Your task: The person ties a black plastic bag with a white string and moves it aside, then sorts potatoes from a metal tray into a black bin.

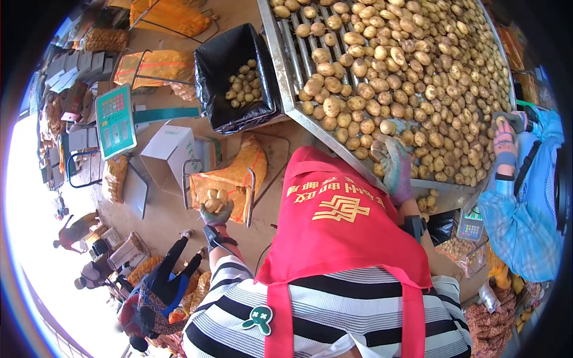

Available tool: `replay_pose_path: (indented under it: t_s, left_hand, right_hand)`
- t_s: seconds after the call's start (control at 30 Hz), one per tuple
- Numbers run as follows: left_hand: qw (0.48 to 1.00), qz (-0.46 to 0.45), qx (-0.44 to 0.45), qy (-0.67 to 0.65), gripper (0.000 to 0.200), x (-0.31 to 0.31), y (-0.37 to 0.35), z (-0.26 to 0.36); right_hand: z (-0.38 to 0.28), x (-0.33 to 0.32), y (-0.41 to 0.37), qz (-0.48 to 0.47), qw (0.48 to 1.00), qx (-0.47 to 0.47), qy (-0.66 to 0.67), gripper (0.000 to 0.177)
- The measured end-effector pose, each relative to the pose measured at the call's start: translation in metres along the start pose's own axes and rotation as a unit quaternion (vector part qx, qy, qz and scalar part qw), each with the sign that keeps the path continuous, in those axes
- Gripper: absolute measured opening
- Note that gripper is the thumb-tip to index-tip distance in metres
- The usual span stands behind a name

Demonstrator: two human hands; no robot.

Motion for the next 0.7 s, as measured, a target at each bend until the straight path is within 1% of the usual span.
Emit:
replay_pose_path:
  t_s: [0.03, 0.07, 0.1, 0.13, 0.17, 0.2, 0.23, 0.27, 0.3, 0.33, 0.37, 0.4, 0.43, 0.5, 0.53, 0.6, 0.63, 0.67, 0.7]
  left_hand:
    - [0.991, 0.094, 0.045, 0.079, 0.051, -0.01, 0.025, 0.003]
    - [0.965, 0.19, 0.072, 0.162, 0.053, -0.019, 0.046, 0.006]
    - [0.94, 0.16, 0.198, 0.228, 0.052, 0.003, 0.062, 0.016]
    - [0.857, 0.151, 0.324, 0.372, 0.044, 0.061, 0.005, 0.018]
    - [0.815, 0.028, 0.49, 0.309, 0.044, 0.129, -0.055, 0.001]
    - [0.83, -0.106, 0.488, 0.247, 0.039, 0.18, -0.086, -0.027]
    - [0.813, -0.198, 0.5, 0.224, 0.032, 0.226, -0.123, -0.057]
    - [0.663, -0.209, 0.65, 0.307, 0.025, 0.264, -0.203, -0.082]
    - [0.61, -0.295, 0.659, 0.325, 0.023, 0.297, -0.237, -0.112]
    - [0.565, -0.363, 0.652, 0.351, 0.022, 0.324, -0.268, -0.142]
    - [0.515, -0.43, 0.64, 0.374, 0.022, 0.345, -0.292, -0.175]
    - [0.45, -0.449, 0.659, 0.402, 0.023, 0.363, -0.306, -0.203]
    - [0.382, -0.466, 0.675, 0.426, 0.025, 0.378, -0.317, -0.233]
    - [0.353, -0.51, 0.642, 0.451, 0.028, 0.4, -0.327, -0.286]
    - [0.333, -0.528, 0.649, 0.435, 0.028, 0.405, -0.336, -0.306]
    - [0.241, -0.482, 0.674, 0.505, 0.039, 0.416, -0.315, -0.355]
    - [0.196, -0.454, 0.689, 0.53, 0.043, 0.417, -0.305, -0.376]
    - [0.072, -0.415, 0.672, 0.609, 0.05, 0.405, -0.327, -0.387]
    - [0.066, -0.417, 0.671, 0.609, 0.05, 0.404, -0.343, -0.396]
  right_hand:
    - [0.001, 0.0, 0.001, -0.009, 1.0, -0.003, -0.004, 0.032]
    - [0.006, -0.011, 0.007, -0.009, 0.997, -0.012, -0.08, 0.033]
    - [0.003, -0.013, 0.003, -0.002, 0.997, -0.015, -0.078, 0.033]
    - [-0.004, -0.01, -0.003, -0.007, 0.999, -0.028, -0.04, 0.033]
    - [-0.011, -0.009, -0.007, -0.013, 0.999, -0.044, -0.002, 0.033]
    - [-0.005, -0.017, -0.007, -0.002, 0.999, -0.033, -0.009, 0.034]
    - [0.002, -0.029, -0.008, 0.002, 0.999, -0.036, -0.005, 0.034]
    - [-0.004, -0.041, -0.013, 0.022, 0.965, -0.178, -0.191, 0.034]
    - [-0.012, -0.04, -0.018, 0.031, 0.928, -0.246, -0.28, 0.034]
    - [-0.019, -0.04, -0.025, 0.05, 0.877, -0.311, -0.363, 0.034]
    - [-0.016, -0.047, -0.022, 0.067, 0.964, -0.156, -0.203, 0.035]
    - [-0.003, -0.053, -0.024, 0.079, 0.996, 0.004, -0.029, 0.036]
    - [-0.002, -0.062, -0.023, 0.09, 0.996, 0.0, -0.023, 0.036]
    - [-0.007, -0.079, -0.021, 0.1, 0.991, -0.077, -0.041, 0.033]
    - [-0.008, -0.086, -0.02, 0.109, 0.99, -0.079, -0.036, 0.033]
    - [-0.004, -0.099, -0.019, 0.149, 0.986, -0.027, 0.071, 0.032]
    - [-0.003, -0.105, -0.018, 0.156, 0.984, -0.028, 0.077, 0.032]
    - [-0.003, -0.112, -0.017, 0.16, 0.982, -0.043, 0.095, 0.033]
    - [-0.005, -0.119, -0.016, 0.161, 0.979, -0.057, 0.113, 0.033]
Point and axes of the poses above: each hand's wrist, its own y-axis towards the middle knuckle, its own x-axis out of the palm, z = x × y, the point moved 8 cm from there along y, towards the middle knuckle, and after that the axes turned 14 degrees about z, right-handed, at the moved point
